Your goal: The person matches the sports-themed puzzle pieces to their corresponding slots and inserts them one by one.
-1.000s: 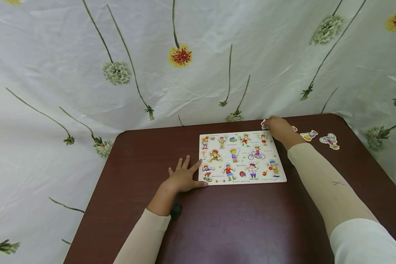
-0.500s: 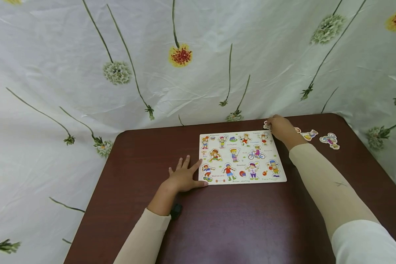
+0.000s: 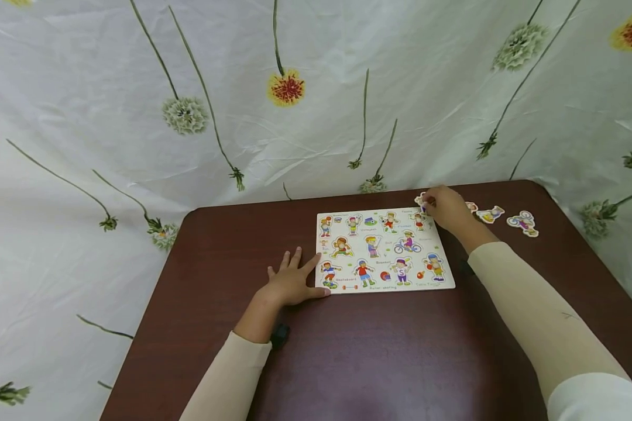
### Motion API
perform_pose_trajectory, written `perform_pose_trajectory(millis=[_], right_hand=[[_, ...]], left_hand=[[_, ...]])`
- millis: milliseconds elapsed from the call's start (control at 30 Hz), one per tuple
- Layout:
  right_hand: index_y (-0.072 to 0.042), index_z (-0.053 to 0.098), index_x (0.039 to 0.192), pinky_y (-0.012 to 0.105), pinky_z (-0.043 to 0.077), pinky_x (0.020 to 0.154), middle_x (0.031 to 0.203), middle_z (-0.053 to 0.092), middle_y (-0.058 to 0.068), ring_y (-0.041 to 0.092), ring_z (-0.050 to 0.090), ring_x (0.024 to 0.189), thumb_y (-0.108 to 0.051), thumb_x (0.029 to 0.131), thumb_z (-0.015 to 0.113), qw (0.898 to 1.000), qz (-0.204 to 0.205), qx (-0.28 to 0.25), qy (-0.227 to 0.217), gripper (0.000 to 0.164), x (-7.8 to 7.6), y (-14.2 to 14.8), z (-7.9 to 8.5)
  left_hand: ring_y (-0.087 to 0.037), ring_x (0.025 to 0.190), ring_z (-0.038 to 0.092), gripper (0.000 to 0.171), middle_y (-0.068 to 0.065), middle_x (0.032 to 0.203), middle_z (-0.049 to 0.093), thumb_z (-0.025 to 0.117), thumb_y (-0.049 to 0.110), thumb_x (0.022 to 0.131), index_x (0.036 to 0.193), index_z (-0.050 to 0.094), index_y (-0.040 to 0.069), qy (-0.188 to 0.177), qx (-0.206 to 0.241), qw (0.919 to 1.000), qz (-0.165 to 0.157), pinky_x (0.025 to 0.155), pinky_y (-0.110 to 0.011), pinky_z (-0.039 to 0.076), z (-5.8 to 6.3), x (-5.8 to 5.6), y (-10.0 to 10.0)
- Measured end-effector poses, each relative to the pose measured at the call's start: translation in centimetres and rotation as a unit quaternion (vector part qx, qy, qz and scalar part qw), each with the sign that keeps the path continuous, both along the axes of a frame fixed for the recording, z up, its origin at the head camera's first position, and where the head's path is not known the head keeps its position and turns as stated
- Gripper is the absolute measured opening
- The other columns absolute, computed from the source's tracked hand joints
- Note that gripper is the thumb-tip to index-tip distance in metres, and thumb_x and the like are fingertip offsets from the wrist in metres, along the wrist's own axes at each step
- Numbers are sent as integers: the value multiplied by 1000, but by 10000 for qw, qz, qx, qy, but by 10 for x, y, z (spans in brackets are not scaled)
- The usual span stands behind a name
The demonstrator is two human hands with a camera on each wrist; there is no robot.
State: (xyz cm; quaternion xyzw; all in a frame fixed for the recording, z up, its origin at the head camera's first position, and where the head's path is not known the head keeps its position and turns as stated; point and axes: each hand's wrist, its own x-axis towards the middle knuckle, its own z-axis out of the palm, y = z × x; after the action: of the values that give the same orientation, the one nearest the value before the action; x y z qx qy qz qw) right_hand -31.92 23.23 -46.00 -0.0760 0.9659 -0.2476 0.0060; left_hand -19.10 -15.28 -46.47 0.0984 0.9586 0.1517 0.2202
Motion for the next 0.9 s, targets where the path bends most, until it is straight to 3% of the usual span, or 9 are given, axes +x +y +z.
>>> perform_pose_trajectory(millis=[367,900], right_hand=[[0,66,108,45,52,83,108,61,19,32,61,98,-10,100,61,9986,501,-80,124,14,33,-26,14],[-6,71,98,34,51,72,90,66,6,17,62,82,-12,94,71,9934,1144,-56,93,7,87,-46,17]], left_hand=[[-44,158,0,90,-18,171,2,67,62,90,162,21,35,-11,35,10000,-14,115,-79,7,2,0,0],[-44,158,0,91,-17,171,4,68,62,89,162,22,35,15,13,10000,13,115,-79,7,0,-1,0]])
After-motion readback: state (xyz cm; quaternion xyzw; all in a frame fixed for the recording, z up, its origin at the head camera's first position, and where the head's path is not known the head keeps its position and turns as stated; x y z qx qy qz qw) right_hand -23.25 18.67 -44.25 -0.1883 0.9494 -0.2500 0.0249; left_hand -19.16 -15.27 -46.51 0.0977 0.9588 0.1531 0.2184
